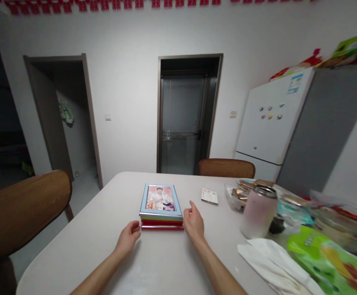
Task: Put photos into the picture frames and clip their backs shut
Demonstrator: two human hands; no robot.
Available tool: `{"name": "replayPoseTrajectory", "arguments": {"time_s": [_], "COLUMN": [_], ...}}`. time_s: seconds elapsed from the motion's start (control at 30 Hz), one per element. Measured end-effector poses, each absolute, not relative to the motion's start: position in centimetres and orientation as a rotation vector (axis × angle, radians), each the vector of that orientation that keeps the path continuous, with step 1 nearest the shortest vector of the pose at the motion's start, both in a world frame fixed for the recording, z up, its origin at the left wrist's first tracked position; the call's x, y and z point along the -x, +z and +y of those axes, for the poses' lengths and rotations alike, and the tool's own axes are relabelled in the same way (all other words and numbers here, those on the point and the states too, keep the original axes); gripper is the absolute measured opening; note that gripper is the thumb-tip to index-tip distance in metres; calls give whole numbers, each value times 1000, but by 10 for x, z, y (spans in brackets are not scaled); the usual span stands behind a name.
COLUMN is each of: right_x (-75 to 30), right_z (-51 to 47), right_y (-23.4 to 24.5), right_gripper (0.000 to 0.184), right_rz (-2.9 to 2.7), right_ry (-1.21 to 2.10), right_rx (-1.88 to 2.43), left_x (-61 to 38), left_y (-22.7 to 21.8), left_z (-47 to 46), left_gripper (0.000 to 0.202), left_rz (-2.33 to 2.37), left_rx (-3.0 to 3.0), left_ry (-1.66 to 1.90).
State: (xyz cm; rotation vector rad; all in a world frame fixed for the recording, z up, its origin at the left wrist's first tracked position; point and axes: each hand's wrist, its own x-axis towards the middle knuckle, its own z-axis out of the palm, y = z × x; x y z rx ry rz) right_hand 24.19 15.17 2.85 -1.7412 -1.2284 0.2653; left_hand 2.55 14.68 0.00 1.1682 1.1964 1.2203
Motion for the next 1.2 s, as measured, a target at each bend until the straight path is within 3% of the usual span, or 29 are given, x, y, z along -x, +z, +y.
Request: {"name": "replayPoseTrajectory", "arguments": {"time_s": [0.13, 0.23, 0.37, 0.5, 0.57, 0.67, 0.7, 0.77, 0.87, 0.93, 1.03, 1.17, 1.2], "right_x": [-201, -165, -144, -142, -143, -148, -149, -149, -144, -142, -147, -165, -168], "right_z": [111, 77, 41, 38, 45, 55, 57, 56, 56, 63, 84, 113, 117], "right_y": [72, 123, 162, 143, 129, 124, 127, 135, 142, 136, 110, 74, 67], "right_gripper": [60, 71, 71, 67, 56, 17, 23, 45, 56, 56, 50, 16, 19], "right_rz": [-1308, -1187, -1076, -989, -910, -776, -770, -838, -1030, -1205, -1540, -1679, -1705], "right_ry": [424, 795, 993, 1154, 1229, 1251, 1259, 1311, 1351, 1188, 651, 297, 240], "right_rx": [1484, 784, 442, 440, 489, 571, 593, 630, 713, 894, 1339, 1559, 1582], "left_x": [-35, -51, -59, -53, -49, -43, -42, -39, -39, -39, -36, -28, -26], "left_y": [60, 127, 177, 159, 144, 136, 137, 142, 150, 148, 130, 79, 64], "left_z": [117, 90, 57, 46, 50, 61, 65, 70, 73, 73, 72, 73, 74], "left_gripper": [24, 60, 78, 87, 87, 51, 41, 56, 68, 69, 67, 55, 51], "left_rz": [1029, 818, 362, 257, 343, 486, 517, 549, 583, 610, 685, 848, 881], "left_rx": [-1191, -1238, -1254, -1137, -1051, -920, -899, -898, -895, -880, -841, -758, -736], "left_ry": [1293, 1371, 1348, 1274, 1263, 1210, 1171, 1069, 954, 926, 924, 919, 915]}}
